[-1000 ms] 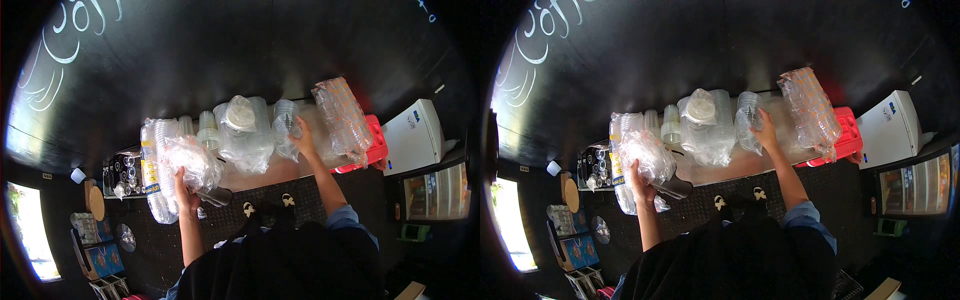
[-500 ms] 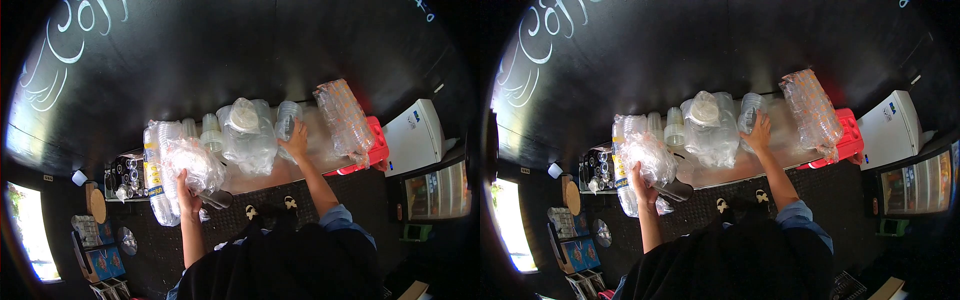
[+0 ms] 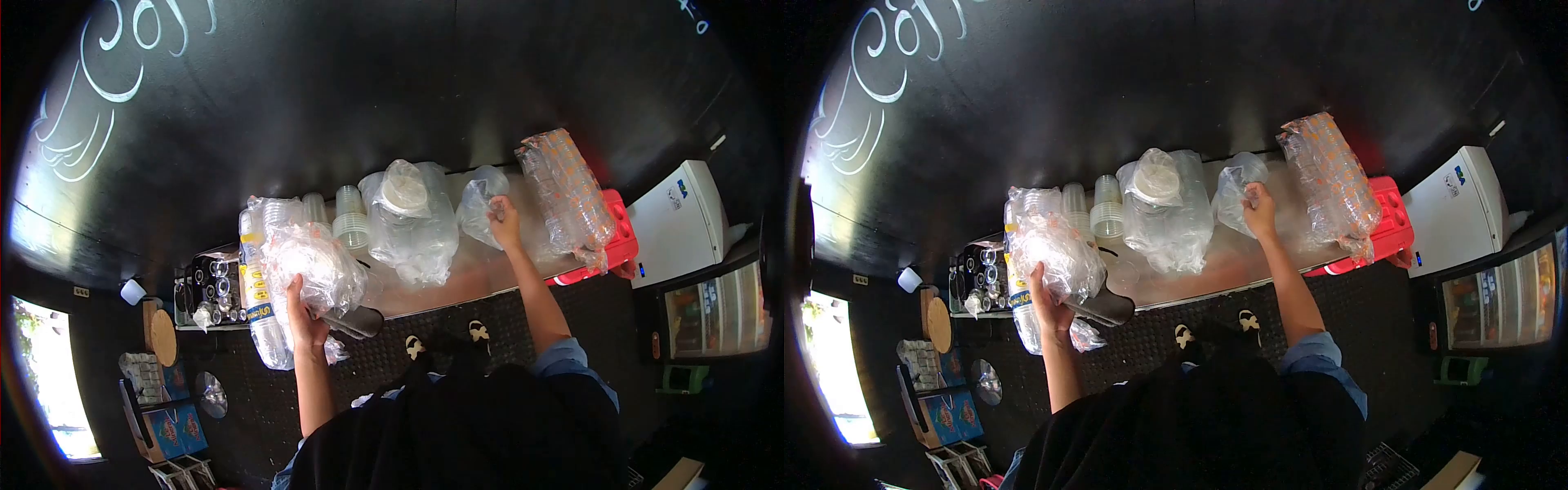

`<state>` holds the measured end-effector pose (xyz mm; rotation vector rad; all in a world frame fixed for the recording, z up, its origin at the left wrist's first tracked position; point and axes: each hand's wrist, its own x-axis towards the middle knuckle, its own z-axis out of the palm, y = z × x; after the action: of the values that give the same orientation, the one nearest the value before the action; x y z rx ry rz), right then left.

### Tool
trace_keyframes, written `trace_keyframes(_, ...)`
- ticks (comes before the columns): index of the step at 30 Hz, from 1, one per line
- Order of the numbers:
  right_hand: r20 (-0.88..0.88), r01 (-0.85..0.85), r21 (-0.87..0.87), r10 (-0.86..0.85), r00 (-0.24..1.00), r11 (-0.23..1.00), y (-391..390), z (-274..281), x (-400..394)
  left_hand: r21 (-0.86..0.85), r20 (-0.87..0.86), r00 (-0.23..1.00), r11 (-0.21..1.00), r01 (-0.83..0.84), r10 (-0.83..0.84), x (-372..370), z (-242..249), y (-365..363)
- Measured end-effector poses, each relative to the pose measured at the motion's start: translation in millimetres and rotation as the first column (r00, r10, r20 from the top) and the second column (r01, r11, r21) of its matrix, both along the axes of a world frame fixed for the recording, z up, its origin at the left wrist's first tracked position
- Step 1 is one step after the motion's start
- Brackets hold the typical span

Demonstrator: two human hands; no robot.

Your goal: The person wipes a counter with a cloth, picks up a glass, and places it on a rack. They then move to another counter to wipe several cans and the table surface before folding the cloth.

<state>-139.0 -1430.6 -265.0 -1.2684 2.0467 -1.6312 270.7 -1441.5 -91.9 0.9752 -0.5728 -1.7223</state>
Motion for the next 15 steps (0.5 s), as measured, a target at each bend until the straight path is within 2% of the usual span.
trace_keyframes(4, -0.030, -0.058, 0.052, 0.060, 0.998, 0.997, 12, 73, 15, -0.036, 0.015, 1.000, 0.999, -0.014, 0.014, 3, 5, 2)
trace_keyframes(6, -0.118, -0.169, -0.054, 0.161, 0.980, 0.984, 11, 101, 24, -0.038, 0.006, 1.000, 0.999, -0.022, 0.022, 7, 3, 2)
trace_keyframes(7, -0.120, -0.169, -0.055, 0.162, 0.980, 0.984, 10, 118, 30, -0.041, -0.002, 1.000, 0.999, -0.028, 0.028, 8, 2, 2)
trace_keyframes(9, -0.101, -0.367, -0.106, 0.357, 0.929, 0.924, 3, 149, 47, -0.063, -0.020, 0.999, 0.997, -0.037, 0.035, 12, 3, 4)
trace_keyframes(10, -0.104, -0.372, -0.108, 0.362, 0.926, 0.922, -3, 160, 56, -0.084, -0.035, 0.998, 0.995, -0.045, 0.043, 15, 4, 5)
trace_keyframes(12, -0.130, -0.585, -0.118, 0.572, 0.810, 0.802, -19, 176, 78, -0.070, -0.058, 0.996, 0.995, -0.069, 0.065, 19, 11, 9)
trace_keyframes(14, -0.144, -0.696, -0.058, 0.684, 0.715, 0.715, -40, 182, 103, -0.057, -0.081, 0.992, 0.994, -0.097, 0.092, 23, 15, 13)
trace_keyframes(15, -0.149, -0.706, -0.060, 0.693, 0.706, 0.706, -53, 180, 116, -0.058, -0.088, 0.991, 0.992, -0.109, 0.104, 25, 14, 15)
